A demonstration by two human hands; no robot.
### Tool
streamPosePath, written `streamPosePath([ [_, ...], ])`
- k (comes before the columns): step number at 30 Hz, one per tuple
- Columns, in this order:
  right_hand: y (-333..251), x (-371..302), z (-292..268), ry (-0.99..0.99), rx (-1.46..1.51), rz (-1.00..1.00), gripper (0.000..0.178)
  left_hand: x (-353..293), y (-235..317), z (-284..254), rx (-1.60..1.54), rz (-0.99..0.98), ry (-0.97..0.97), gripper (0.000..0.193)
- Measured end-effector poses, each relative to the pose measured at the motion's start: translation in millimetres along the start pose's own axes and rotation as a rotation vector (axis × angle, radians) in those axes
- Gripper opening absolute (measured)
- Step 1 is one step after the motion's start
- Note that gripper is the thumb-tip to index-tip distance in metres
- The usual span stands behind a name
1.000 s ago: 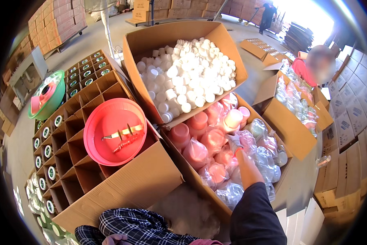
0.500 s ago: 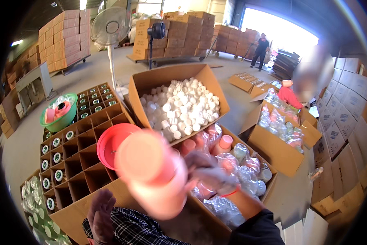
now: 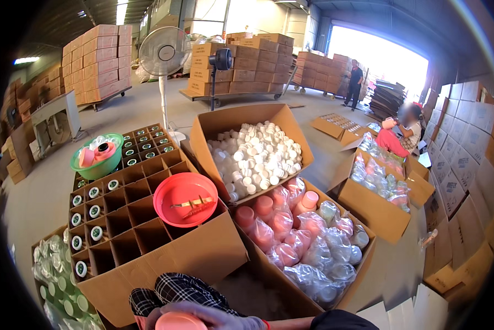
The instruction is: The person assembles pink plastic containers by inserting a black circular insert and a white cap into each container, then places the finished units into a cardboard box. The person repeats this process for multiple containers.
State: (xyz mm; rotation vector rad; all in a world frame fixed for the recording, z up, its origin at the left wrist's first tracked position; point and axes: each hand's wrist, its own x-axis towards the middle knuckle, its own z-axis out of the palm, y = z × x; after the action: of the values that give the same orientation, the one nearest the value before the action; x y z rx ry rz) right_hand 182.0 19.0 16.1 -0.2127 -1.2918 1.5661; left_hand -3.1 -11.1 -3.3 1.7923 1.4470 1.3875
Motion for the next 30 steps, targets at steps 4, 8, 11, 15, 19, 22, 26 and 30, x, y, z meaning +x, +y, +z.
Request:
streamPosePath([
  [4,-17.7,4.7,20.7,-0.087,-0.566,-0.114,0.064,-22.5,5.7,-8.1,0.243,0.147,0.047,0.053],
  [8,18.3,34.6,0.7,-0.220,-0.118,0.117,0.070,-45.5,5.9,-25.4,0.491,0.227,0.134,0.048],
  [11,77.5,40.8,-12.8,-0.078,-0.036,0.326,0.075,-46.6,-3.9,-23.1,0.418,0.194,0.106,0.048],
  [15,101.7,44.3,-21.1,-0.192,-0.179,0.264,0.087,-45.0,-36.9,-22.9,0.013,-0.117,0.015,0.050],
  [19,99.2,44.2,-39.9,-0.143,-0.425,0.152,0.088,-47.5,-122.4,-18.7,-0.647,-0.395,0.038,0.052],
  [22,66.8,62.1,-49.5,0.367,0.181,0.237,0.083,12.5,-51.2,-12.3,-0.741,-0.357,-0.224,0.088],
  [26,46.2,115.9,-128.2,0.516,-0.648,-0.215,0.071,29.9,-49.4,-34.1,-0.563,-0.528,-0.505,0.080],
  [30,20.9,186.1,-229.6,0.613,-1.271,-0.384,0.060,40.9,-52.7,-40.2,-0.553,-0.631,-0.578,0.080],
])
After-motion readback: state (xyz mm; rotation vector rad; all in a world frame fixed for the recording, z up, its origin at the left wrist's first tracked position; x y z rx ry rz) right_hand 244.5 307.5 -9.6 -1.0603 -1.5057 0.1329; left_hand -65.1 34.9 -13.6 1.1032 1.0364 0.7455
